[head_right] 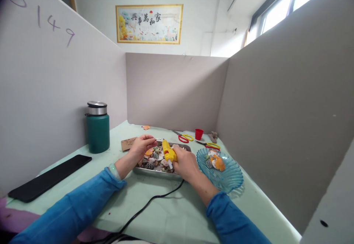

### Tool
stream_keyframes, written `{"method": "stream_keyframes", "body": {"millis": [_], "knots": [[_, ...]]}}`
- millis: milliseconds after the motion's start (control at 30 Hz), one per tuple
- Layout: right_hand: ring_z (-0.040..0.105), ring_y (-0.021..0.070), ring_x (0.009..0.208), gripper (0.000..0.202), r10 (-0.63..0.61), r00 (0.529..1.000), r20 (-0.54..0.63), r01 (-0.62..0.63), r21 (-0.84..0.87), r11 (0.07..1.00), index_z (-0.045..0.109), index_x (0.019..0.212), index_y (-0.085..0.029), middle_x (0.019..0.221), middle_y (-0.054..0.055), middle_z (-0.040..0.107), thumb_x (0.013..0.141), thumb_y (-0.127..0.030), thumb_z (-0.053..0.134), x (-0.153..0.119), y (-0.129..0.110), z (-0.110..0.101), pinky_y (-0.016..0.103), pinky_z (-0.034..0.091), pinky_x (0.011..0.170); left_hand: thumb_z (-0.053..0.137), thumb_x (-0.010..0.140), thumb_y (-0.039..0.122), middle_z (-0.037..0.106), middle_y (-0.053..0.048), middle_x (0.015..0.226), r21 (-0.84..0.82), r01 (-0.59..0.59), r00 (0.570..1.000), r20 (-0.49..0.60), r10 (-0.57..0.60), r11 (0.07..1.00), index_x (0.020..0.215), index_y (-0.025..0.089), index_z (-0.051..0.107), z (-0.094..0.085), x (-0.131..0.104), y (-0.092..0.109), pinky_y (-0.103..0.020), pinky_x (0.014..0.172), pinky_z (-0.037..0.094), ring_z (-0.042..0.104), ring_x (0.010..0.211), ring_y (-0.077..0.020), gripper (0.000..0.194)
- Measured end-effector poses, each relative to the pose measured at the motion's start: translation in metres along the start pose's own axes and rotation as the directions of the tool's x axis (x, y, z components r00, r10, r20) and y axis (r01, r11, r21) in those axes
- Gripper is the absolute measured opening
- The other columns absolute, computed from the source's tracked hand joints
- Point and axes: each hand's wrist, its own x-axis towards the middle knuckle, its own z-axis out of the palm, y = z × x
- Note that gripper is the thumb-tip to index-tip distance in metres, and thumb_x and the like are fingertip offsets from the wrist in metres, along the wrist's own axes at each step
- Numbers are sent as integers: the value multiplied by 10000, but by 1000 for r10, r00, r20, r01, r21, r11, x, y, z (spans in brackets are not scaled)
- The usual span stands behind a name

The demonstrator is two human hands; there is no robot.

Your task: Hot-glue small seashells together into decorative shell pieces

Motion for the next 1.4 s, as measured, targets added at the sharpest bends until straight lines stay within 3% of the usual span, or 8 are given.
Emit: {"method": "stream_keyframes", "body": {"millis": [300,500,667,767,900,1100,1333,1400], "knots": [[580,186,767,275,130,959,253,-104,-113,988,604,910,-235,859,34,654,736,-447,579,4,10,5,243,283,568,755,541,170,609,-34,660,-8,-4,997,-74,4,1000,729,117,548,-3,2,-3,-283,690,492,619,603,-129,285],[575,182,762,376,28,938,345,-12,-50,999,660,874,-215,866,56,650,728,-548,566,9,16,-17,240,324,585,735,562,163,607,-33,650,26,-10,997,-80,12,1000,735,112,546,-6,3,-5,-284,681,497,615,589,-127,262],[578,153,730,290,-38,965,260,25,53,998,683,841,-216,818,31,667,823,-428,486,33,5,-22,234,356,617,744,563,184,602,-23,629,10,-40,993,-109,40,999,747,114,536,-6,2,-5,-287,670,495,609,564,-124,286],[592,160,736,211,-103,945,309,93,47,995,695,845,-235,813,26,680,797,-344,521,56,-10,-3,233,366,613,743,558,190,600,-16,614,10,-65,989,-135,66,998,738,117,534,-6,3,-3,-294,663,494,610,559,-130,286],[614,177,699,192,-56,891,451,97,-69,993,695,849,-247,789,42,688,750,-234,531,83,-32,31,241,391,589,737,556,194,600,-19,579,21,-87,982,-168,89,996,727,121,536,-9,6,-4,-289,628,487,607,545,-137,273],[638,233,741,158,-39,873,485,101,-102,990,671,727,-187,768,92,686,600,-97,642,100,-47,63,290,437,650,748,542,209,604,-26,568,15,-89,980,-176,90,996,725,124,542,-12,10,-5,-282,606,478,599,532,-137,288],[628,186,818,280,-60,924,377,58,17,998,664,932,-227,886,43,690,713,-121,524,100,-28,32,266,453,692,737,540,221,597,-3,572,9,-131,971,-198,131,991,733,128,546,-13,12,0,-267,595,469,591,543,-128,287],[625,138,719,312,-19,949,314,-58,234,971,652,971,-230,808,16,682,737,-111,485,94,-21,19,235,464,650,739,540,222,597,0,581,-7,-147,964,-224,142,989,732,129,545,-13,13,3,-256,595,463,583,538,-114,288]]}}
